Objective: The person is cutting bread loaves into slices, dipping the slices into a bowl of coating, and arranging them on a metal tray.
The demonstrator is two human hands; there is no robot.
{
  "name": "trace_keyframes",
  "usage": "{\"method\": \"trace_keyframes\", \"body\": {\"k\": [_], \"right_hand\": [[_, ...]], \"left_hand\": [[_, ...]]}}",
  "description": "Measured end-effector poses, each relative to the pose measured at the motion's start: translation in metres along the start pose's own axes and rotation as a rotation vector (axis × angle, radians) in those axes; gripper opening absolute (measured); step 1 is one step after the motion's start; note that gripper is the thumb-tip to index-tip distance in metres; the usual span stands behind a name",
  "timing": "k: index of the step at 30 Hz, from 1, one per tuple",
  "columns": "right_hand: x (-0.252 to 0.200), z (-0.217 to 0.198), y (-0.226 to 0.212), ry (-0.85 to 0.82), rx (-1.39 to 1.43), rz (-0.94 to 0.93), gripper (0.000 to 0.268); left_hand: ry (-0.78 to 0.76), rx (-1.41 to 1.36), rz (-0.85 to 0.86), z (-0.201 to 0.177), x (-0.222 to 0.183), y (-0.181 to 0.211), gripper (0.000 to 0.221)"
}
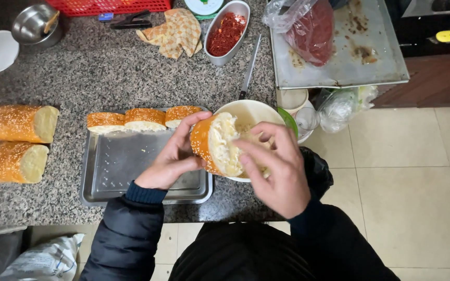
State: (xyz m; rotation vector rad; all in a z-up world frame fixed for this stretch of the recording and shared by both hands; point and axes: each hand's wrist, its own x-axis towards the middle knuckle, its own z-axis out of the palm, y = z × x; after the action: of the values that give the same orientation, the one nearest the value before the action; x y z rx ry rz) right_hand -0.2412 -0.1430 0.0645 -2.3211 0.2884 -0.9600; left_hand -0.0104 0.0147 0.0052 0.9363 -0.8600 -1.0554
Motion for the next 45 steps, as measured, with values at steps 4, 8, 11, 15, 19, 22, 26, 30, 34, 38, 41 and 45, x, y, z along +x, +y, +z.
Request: {"method": "trace_keyframes", "body": {"k": [4, 8, 11, 15, 19, 22, 26, 30, 34, 38, 41, 45], "right_hand": [[-0.003, 0.001, -0.011, -0.035, -0.071, -0.125, 0.020], [-0.010, -0.002, -0.010, -0.008, -0.110, -0.088, 0.019], [-0.013, 0.003, -0.013, -0.010, -0.090, -0.104, 0.026], [-0.023, 0.016, -0.002, 0.031, -0.100, -0.092, 0.029], [-0.024, 0.013, -0.011, 0.044, -0.040, -0.051, 0.033], [-0.024, 0.034, -0.022, 0.005, 0.078, -0.092, 0.038], [-0.019, 0.065, -0.044, -0.049, 0.061, -0.103, 0.037], [-0.011, 0.108, -0.063, -0.037, 0.153, 0.054, 0.037], [-0.013, 0.199, -0.078, -0.040, 0.379, 0.299, 0.031], [-0.034, 0.322, -0.062, -0.175, 0.682, 0.848, 0.047], [-0.023, 0.371, -0.074, -0.284, 0.731, 1.124, 0.068], [0.007, 0.416, -0.062, -0.324, 0.635, 1.266, 0.078]], "left_hand": [[0.012, 0.026, 0.005, 0.006, -0.003, 0.007, 0.097], [0.039, 0.044, 0.008, 0.007, -0.011, 0.011, 0.098], [0.043, 0.028, 0.016, 0.015, -0.017, 0.006, 0.098], [0.061, -0.014, 0.021, 0.025, -0.024, 0.004, 0.097], [0.121, -0.003, 0.028, 0.024, -0.044, 0.008, 0.098], [0.169, -0.040, 0.026, 0.019, -0.066, 0.016, 0.101], [0.230, -0.071, 0.028, -0.008, -0.096, 0.025, 0.102], [0.343, -0.132, 0.041, -0.060, -0.129, 0.024, 0.096], [0.442, -0.203, 0.053, -0.134, -0.170, 0.008, 0.091], [0.838, -0.317, -0.131, -0.186, -0.196, 0.003, 0.081], [0.999, -0.339, -0.257, -0.196, -0.196, 0.015, 0.079], [0.949, -0.285, -0.403, -0.221, -0.195, 0.031, 0.080]]}}
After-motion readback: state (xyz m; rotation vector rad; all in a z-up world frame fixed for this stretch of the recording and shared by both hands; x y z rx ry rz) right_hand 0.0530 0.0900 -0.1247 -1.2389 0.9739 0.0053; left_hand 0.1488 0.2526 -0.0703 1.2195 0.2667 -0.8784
